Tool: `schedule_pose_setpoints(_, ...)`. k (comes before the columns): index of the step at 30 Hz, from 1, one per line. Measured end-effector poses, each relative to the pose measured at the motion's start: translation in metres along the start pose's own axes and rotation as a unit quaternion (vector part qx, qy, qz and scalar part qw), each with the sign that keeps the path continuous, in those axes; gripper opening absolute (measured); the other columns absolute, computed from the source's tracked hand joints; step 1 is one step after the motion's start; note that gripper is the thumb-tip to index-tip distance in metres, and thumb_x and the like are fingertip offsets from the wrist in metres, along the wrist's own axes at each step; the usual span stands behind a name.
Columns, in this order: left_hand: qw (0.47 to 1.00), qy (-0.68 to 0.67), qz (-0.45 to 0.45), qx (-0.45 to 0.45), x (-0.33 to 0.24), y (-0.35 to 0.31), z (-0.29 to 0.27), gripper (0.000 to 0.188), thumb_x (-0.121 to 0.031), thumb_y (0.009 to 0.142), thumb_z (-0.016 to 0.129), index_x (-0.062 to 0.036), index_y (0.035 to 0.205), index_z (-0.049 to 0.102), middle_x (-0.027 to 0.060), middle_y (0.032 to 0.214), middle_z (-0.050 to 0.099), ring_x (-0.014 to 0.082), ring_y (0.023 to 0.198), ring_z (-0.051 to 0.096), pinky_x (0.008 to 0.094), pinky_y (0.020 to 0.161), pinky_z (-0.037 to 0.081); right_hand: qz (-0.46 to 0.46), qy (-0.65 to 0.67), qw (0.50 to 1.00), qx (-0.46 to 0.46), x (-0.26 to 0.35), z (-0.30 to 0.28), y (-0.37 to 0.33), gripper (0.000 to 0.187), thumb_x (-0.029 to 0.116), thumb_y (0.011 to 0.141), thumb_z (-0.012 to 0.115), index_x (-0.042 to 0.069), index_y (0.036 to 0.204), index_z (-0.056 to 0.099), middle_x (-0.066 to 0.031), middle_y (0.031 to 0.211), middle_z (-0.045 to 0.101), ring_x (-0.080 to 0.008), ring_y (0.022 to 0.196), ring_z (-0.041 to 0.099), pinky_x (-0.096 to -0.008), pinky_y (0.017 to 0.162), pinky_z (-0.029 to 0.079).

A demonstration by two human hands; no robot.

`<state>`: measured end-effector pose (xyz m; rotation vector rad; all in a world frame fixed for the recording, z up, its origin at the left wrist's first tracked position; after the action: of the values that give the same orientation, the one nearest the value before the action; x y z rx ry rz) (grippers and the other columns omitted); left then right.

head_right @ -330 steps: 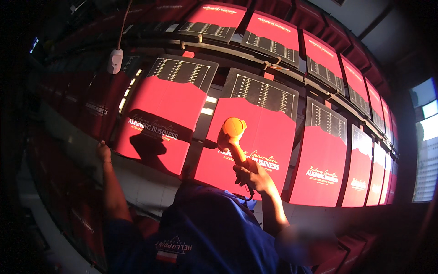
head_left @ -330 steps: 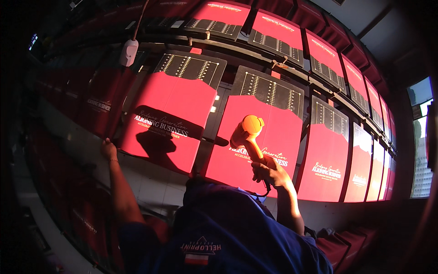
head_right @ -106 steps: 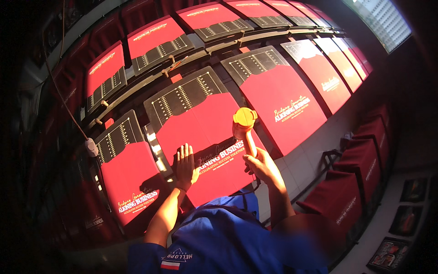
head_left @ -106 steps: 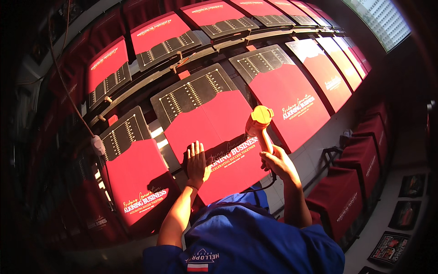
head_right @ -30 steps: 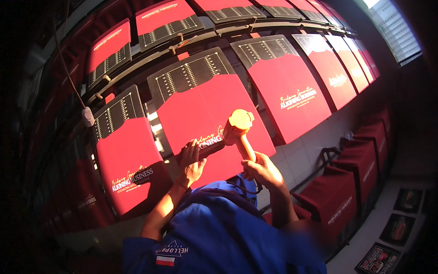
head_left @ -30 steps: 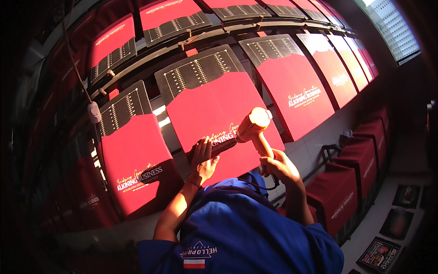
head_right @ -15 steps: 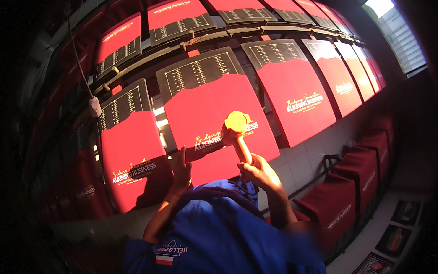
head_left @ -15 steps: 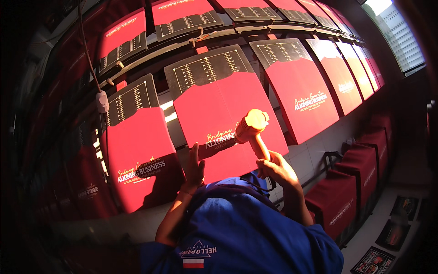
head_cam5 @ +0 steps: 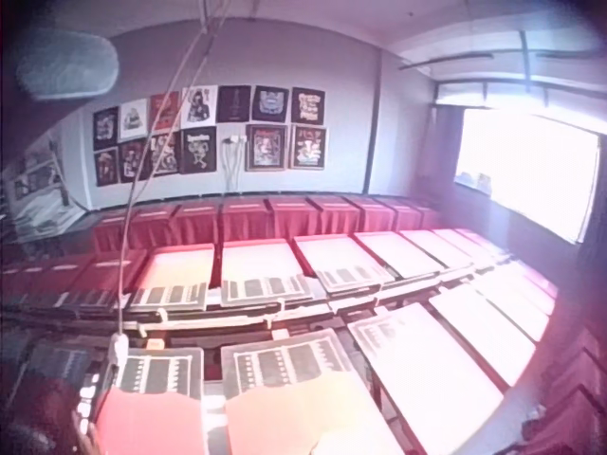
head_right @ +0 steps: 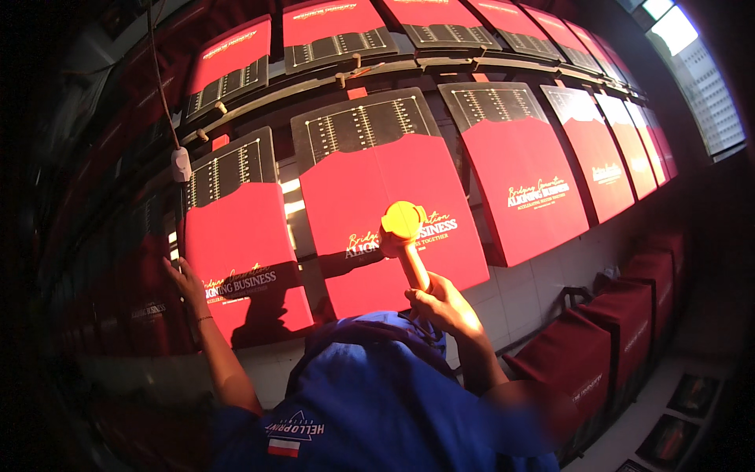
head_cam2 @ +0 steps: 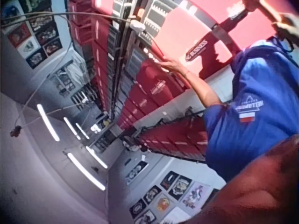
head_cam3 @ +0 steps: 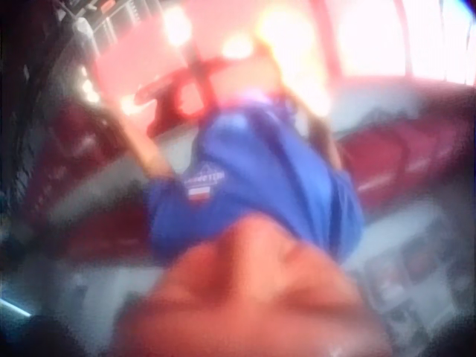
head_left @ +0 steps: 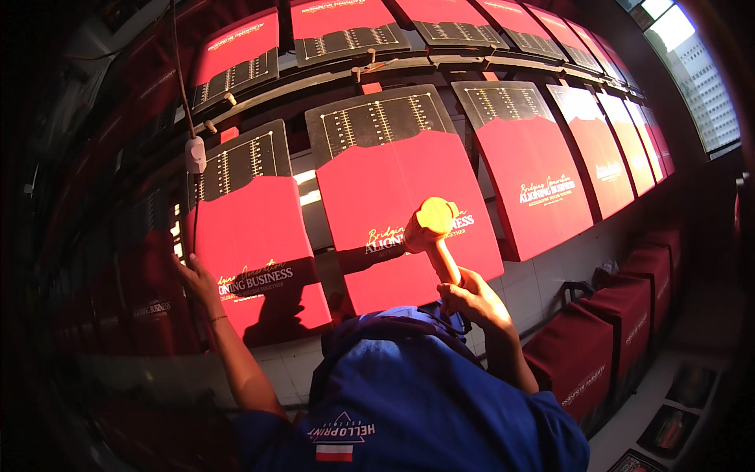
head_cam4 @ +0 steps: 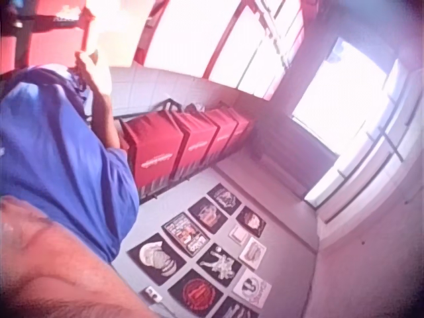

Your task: The person uses a heat gun to dry the ink on several red shirts that are mounted on a printing press.

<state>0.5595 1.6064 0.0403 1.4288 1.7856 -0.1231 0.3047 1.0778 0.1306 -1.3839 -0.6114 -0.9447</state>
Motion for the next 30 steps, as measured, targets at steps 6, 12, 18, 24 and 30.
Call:
schedule_pose_setpoints(6, 0.985, 0.056, -0.003, 0.161, 0.052, -0.015, 0.001, 0.049, -0.036, 0.101, 0.051, 0.0021, 0.132, 0.051, 0.0219, 0.134, 0.054, 0.0322, 0.125, 0.053, 0.0421, 0.103, 0.042, 0.013, 0.047, 0.998, 0.04, -0.002, 0.004, 0.002, 0.049, 0.035, 0.088, 0.071, -0.004, 0.113, 0.055, -0.0079, 0.082, 0.062, -0.0174, 0.07, 0.065, -0.0286, 0.064, 0.054)
schedule_pose_setpoints(12, 0.968, 0.177, -0.125, 0.128, 0.055, -0.039, -0.048, 0.038, -0.031, 0.101, 0.047, 0.004, 0.111, 0.059, 0.0273, 0.116, 0.06, 0.0412, 0.111, 0.057, 0.0472, 0.093, 0.045, 0.041, 0.035, 0.997, 0.058, -0.002, 0.001, 0.005, 0.037, 0.026, 0.092, 0.067, -0.003, 0.11, 0.055, -0.0077, 0.081, 0.062, -0.016, 0.071, 0.065, -0.0297, 0.063, 0.053)
schedule_pose_setpoints(18, 0.952, 0.303, -0.037, -0.004, 0.134, -0.082, -0.114, 0.037, -0.027, 0.102, 0.044, 0.0077, 0.1, 0.058, 0.0269, 0.104, 0.059, 0.0448, 0.101, 0.055, 0.0507, 0.087, 0.045, 0.024, 0.102, 0.99, 0.093, -0.007, 0.001, 0.009, 0.031, 0.018, 0.095, 0.059, -0.006, 0.113, 0.052, -0.0077, 0.086, 0.06, -0.0169, 0.073, 0.065, -0.0312, 0.067, 0.056)
schedule_pose_setpoints(24, 0.948, 0.29, -0.113, -0.064, 0.159, -0.145, -0.146, 0.043, -0.03, 0.102, 0.043, 0.0095, 0.095, 0.058, 0.0305, 0.096, 0.06, 0.0486, 0.095, 0.055, 0.053, 0.083, 0.044, 0.024, 0.055, 0.993, 0.098, 0.004, 0.007, 0.009, 0.025, 0.016, 0.094, 0.061, -0.004, 0.105, 0.052, -0.0074, 0.082, 0.058, -0.0163, 0.071, 0.064, -0.0307, 0.066, 0.055)
schedule_pose_setpoints(30, 0.959, 0.232, -0.147, -0.064, 0.16, -0.185, -0.171, 0.046, -0.031, 0.103, 0.043, 0.0102, 0.09, 0.058, 0.0317, 0.089, 0.06, 0.0513, 0.085, 0.056, 0.0554, 0.077, 0.042, 0.026, 0.031, 0.989, 0.14, -0.001, 0.006, 0.016, 0.027, 0.012, 0.096, 0.058, -0.006, 0.113, 0.049, -0.0098, 0.089, 0.061, -0.0165, 0.075, 0.063, -0.033, 0.07, 0.056)
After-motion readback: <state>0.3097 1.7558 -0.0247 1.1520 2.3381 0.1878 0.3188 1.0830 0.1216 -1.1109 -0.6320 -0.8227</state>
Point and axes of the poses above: each hand's wrist, its own y-axis towards the middle knuckle, its own z-axis out of the palm, x = y × z, the point moved 4 cm from there along y, towards the middle knuckle
